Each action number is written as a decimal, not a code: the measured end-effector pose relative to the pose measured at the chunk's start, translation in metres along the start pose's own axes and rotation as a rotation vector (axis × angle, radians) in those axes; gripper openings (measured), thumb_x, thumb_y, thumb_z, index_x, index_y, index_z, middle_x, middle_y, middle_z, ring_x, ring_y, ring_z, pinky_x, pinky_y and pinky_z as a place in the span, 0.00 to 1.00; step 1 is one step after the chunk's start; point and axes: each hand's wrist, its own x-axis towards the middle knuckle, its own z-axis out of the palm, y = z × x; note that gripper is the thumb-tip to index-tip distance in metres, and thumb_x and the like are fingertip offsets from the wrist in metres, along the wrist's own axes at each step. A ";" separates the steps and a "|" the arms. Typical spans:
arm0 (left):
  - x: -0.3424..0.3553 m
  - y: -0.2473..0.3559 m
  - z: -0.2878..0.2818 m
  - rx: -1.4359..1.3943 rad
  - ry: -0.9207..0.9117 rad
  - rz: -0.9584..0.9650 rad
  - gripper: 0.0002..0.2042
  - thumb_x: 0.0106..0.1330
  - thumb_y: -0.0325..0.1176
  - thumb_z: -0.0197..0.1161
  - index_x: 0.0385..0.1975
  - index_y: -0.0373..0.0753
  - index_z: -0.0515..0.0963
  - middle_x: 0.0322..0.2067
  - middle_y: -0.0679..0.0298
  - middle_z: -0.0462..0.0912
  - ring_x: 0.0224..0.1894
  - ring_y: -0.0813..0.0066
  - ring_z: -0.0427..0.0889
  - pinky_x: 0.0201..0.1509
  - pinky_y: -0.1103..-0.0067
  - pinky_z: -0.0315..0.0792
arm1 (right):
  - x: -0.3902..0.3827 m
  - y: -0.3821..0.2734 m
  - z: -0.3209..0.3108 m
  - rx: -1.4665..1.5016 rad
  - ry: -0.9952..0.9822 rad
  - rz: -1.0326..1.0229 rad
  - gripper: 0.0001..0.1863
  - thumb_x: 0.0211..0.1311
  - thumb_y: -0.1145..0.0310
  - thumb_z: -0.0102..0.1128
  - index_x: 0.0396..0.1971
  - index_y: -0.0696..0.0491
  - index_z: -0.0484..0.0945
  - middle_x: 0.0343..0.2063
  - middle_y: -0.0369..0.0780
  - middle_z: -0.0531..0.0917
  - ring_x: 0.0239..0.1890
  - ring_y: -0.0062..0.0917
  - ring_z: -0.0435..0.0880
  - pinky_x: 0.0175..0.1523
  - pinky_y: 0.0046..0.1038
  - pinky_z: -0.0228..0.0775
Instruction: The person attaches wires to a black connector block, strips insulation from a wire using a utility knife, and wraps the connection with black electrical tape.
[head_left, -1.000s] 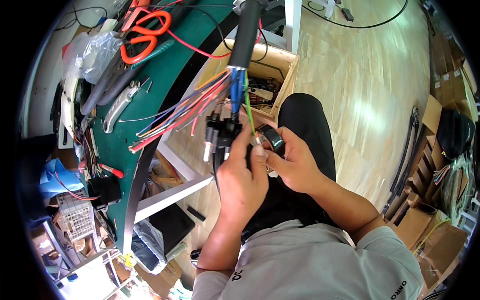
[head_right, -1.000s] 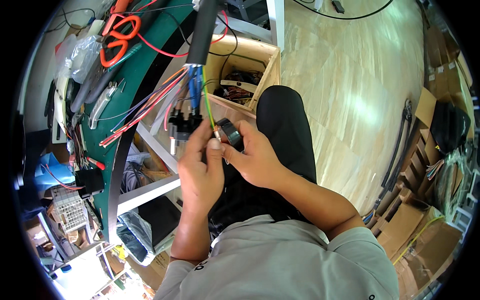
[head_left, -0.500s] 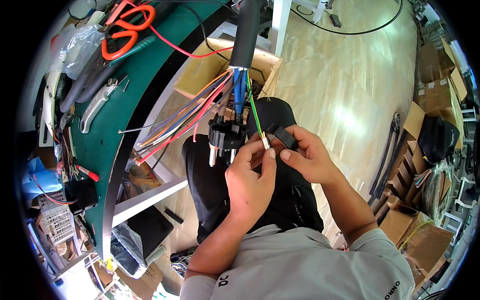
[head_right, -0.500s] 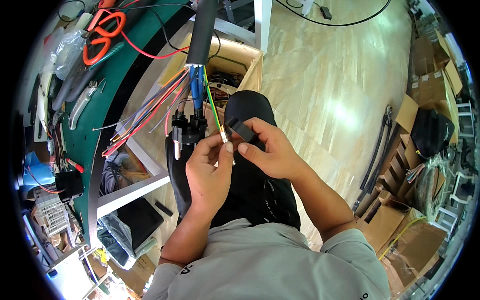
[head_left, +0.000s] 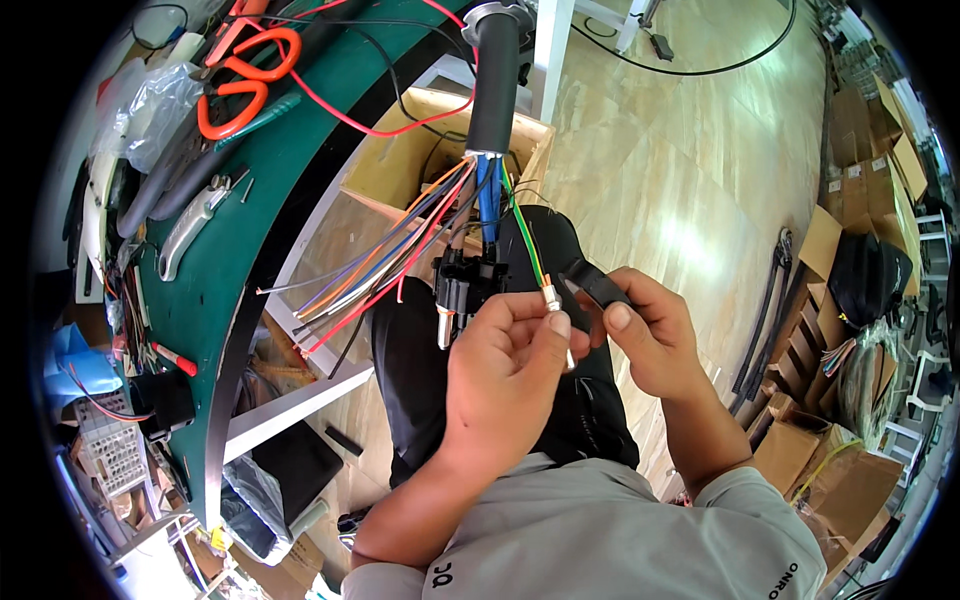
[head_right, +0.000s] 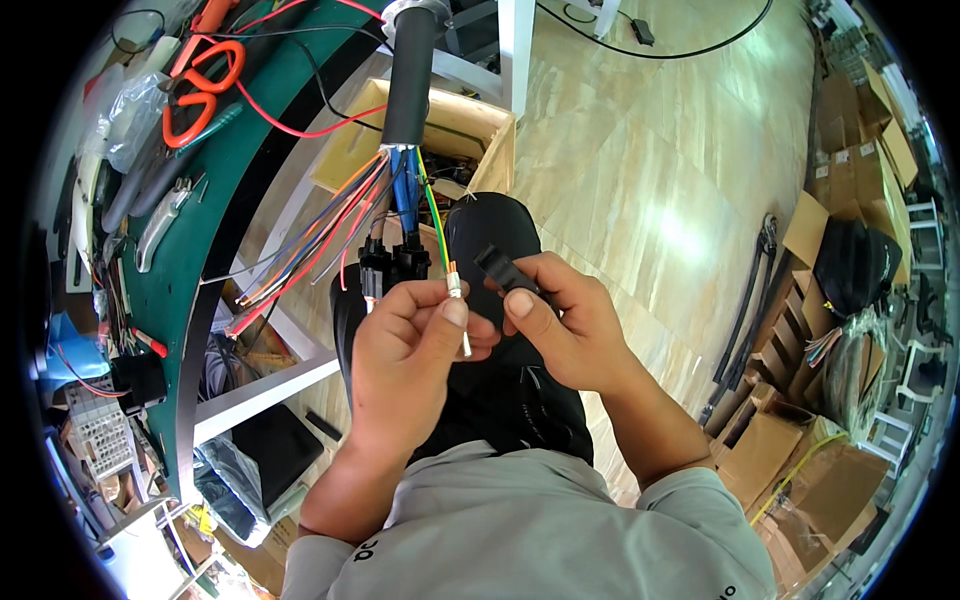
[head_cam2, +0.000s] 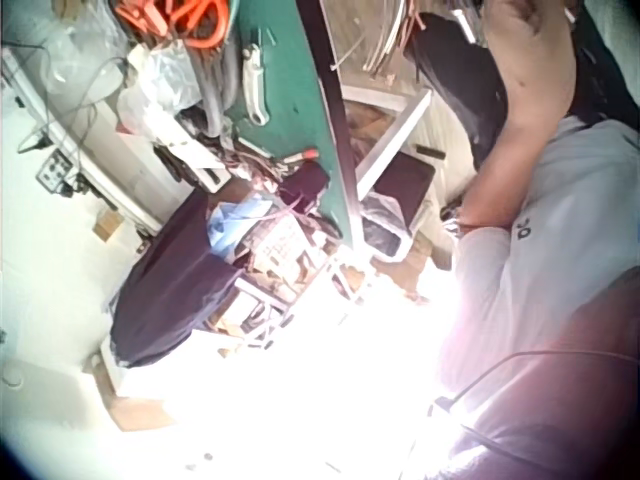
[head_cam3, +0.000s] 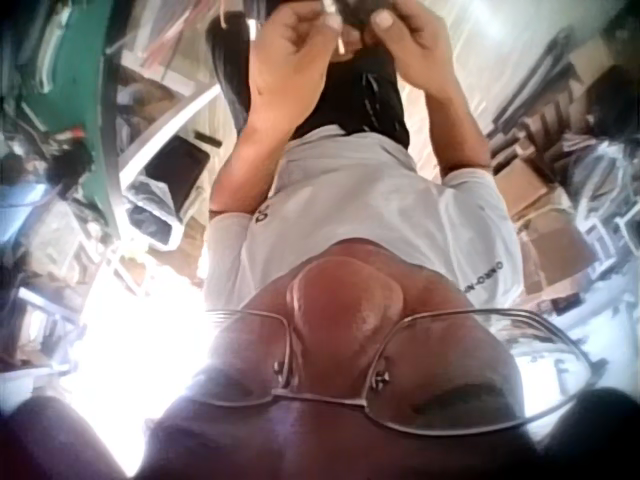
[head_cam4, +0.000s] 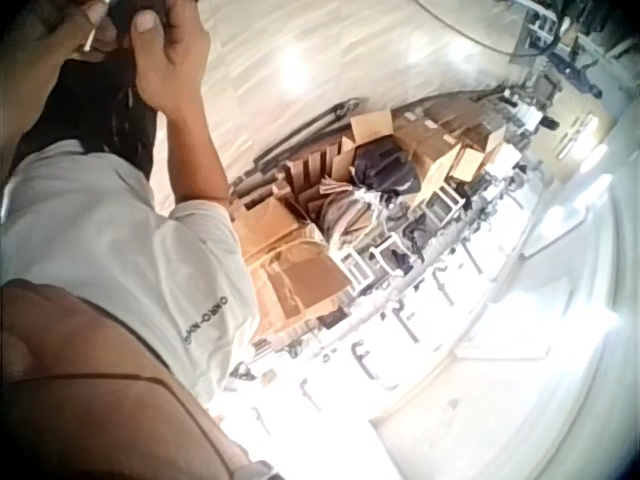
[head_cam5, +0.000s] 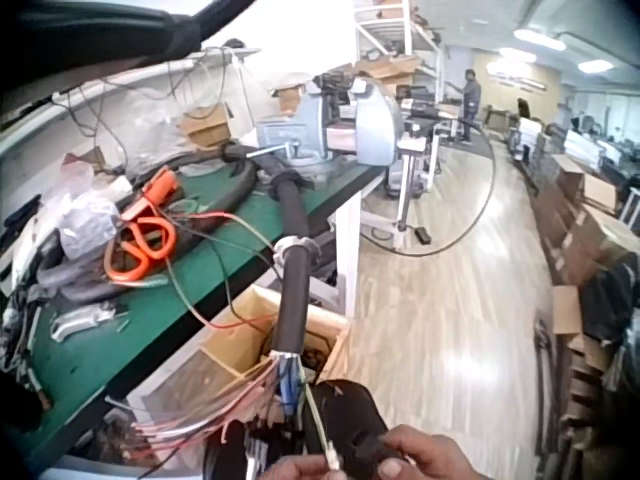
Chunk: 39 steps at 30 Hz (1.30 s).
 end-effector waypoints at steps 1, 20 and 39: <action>-0.001 0.008 -0.001 -0.020 -0.015 -0.047 0.12 0.71 0.29 0.55 0.49 0.28 0.72 0.35 0.58 0.83 0.33 0.74 0.83 0.39 0.78 0.79 | -0.001 -0.002 -0.003 -0.052 0.004 -0.042 0.17 0.71 0.59 0.54 0.43 0.60 0.77 0.32 0.37 0.79 0.30 0.17 0.76 0.36 0.21 0.68; -0.004 -0.013 -0.020 0.219 0.025 0.157 0.11 0.65 0.21 0.62 0.47 0.32 0.78 0.36 0.65 0.80 0.39 0.83 0.79 0.44 0.84 0.74 | 0.007 -0.010 -0.002 -0.759 -0.150 -0.397 0.24 0.45 0.55 0.75 0.38 0.55 0.80 0.28 0.39 0.78 0.34 0.35 0.76 0.42 0.33 0.68; 0.000 -0.031 -0.015 0.304 0.107 0.149 0.05 0.60 0.21 0.67 0.35 0.30 0.80 0.35 0.61 0.83 0.35 0.81 0.81 0.42 0.84 0.76 | -0.005 0.007 -0.006 -0.764 -0.080 -0.382 0.23 0.42 0.60 0.76 0.37 0.55 0.80 0.29 0.39 0.78 0.38 0.37 0.76 0.45 0.34 0.68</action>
